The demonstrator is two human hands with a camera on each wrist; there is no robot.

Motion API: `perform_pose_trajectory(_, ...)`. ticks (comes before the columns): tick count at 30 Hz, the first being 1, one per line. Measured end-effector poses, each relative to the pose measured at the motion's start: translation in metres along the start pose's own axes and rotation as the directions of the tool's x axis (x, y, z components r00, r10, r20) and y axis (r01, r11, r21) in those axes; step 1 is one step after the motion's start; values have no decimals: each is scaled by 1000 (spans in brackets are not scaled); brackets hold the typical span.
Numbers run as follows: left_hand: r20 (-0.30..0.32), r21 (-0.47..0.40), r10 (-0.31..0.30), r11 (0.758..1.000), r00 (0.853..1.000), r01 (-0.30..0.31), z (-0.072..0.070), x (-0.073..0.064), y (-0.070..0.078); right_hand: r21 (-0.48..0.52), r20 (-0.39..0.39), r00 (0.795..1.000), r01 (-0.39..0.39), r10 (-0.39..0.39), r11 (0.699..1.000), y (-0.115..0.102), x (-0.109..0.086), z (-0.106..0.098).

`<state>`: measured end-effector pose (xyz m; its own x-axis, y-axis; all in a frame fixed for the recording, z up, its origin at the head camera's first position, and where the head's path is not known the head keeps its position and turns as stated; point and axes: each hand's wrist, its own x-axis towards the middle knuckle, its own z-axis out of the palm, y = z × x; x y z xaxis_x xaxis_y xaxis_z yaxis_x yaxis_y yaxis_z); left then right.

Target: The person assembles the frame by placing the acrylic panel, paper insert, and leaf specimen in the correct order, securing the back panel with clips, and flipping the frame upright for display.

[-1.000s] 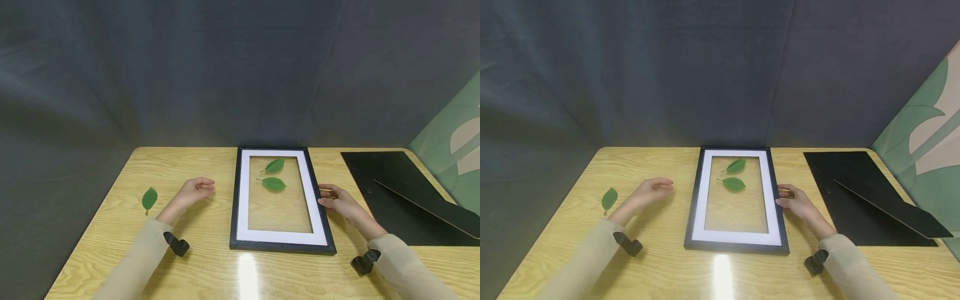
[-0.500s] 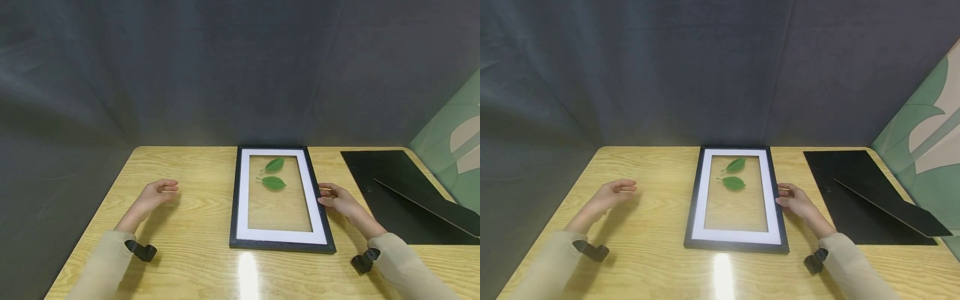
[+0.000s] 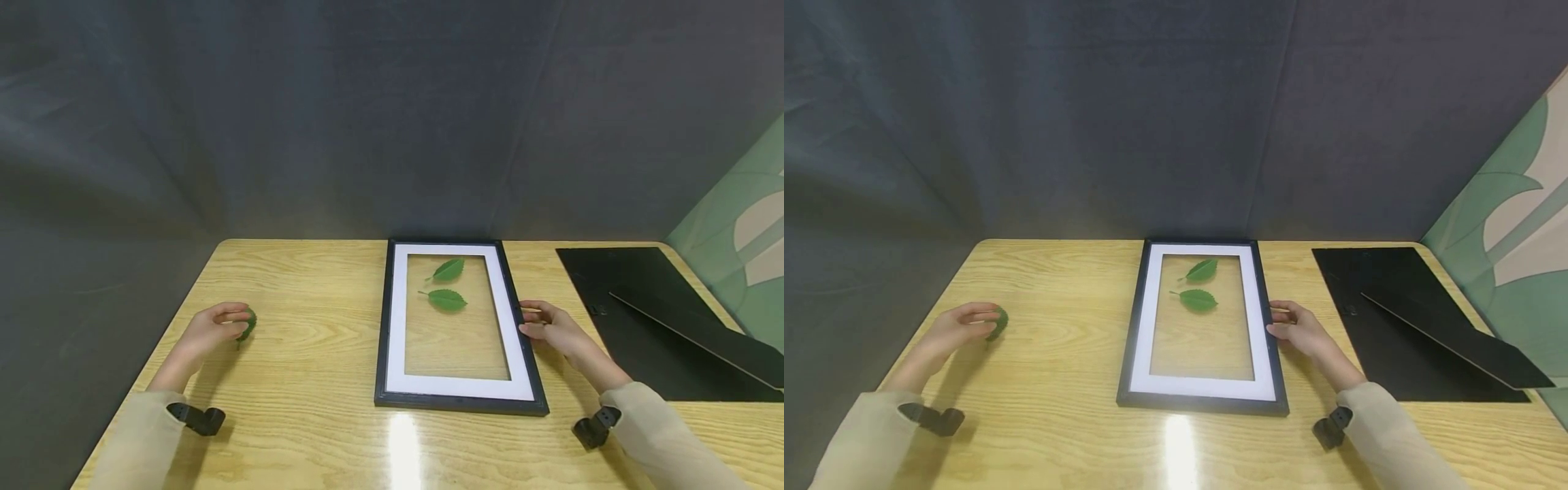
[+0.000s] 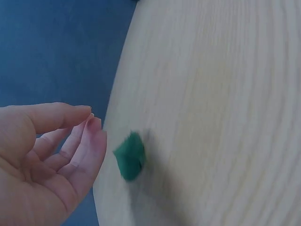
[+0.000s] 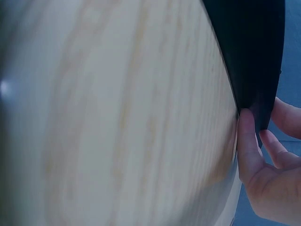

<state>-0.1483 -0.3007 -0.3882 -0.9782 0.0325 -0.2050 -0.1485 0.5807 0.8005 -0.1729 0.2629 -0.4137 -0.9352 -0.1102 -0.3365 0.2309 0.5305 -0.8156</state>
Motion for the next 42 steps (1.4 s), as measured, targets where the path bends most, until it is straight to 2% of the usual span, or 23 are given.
perform_pose_trajectory(8,-43,-28,-53,998,998,52,-8,-2,-20,-3,1,1000,-2,2,1000,1,0,1)
perform_pose_trajectory(15,-58,-51,-112,993,992,109,-8,-4,-27,1,3,1000,7,-7,1000,1,0,1)
perform_pose_trajectory(23,-11,-58,-148,987,989,147,-7,-1,-28,4,4,1000,6,-6,1000,1,0,0)
perform_pose_trajectory(29,35,-38,-154,987,987,155,-3,4,-28,10,2,1000,-13,13,1000,0,1,0)
perform_pose_trajectory(33,38,-37,-153,987,987,155,0,7,-25,12,2,1000,-19,19,1000,-1,1,0)
perform_pose_trajectory(42,35,38,-110,993,993,108,11,14,-16,17,-2,1000,-23,23,1000,0,1,0)
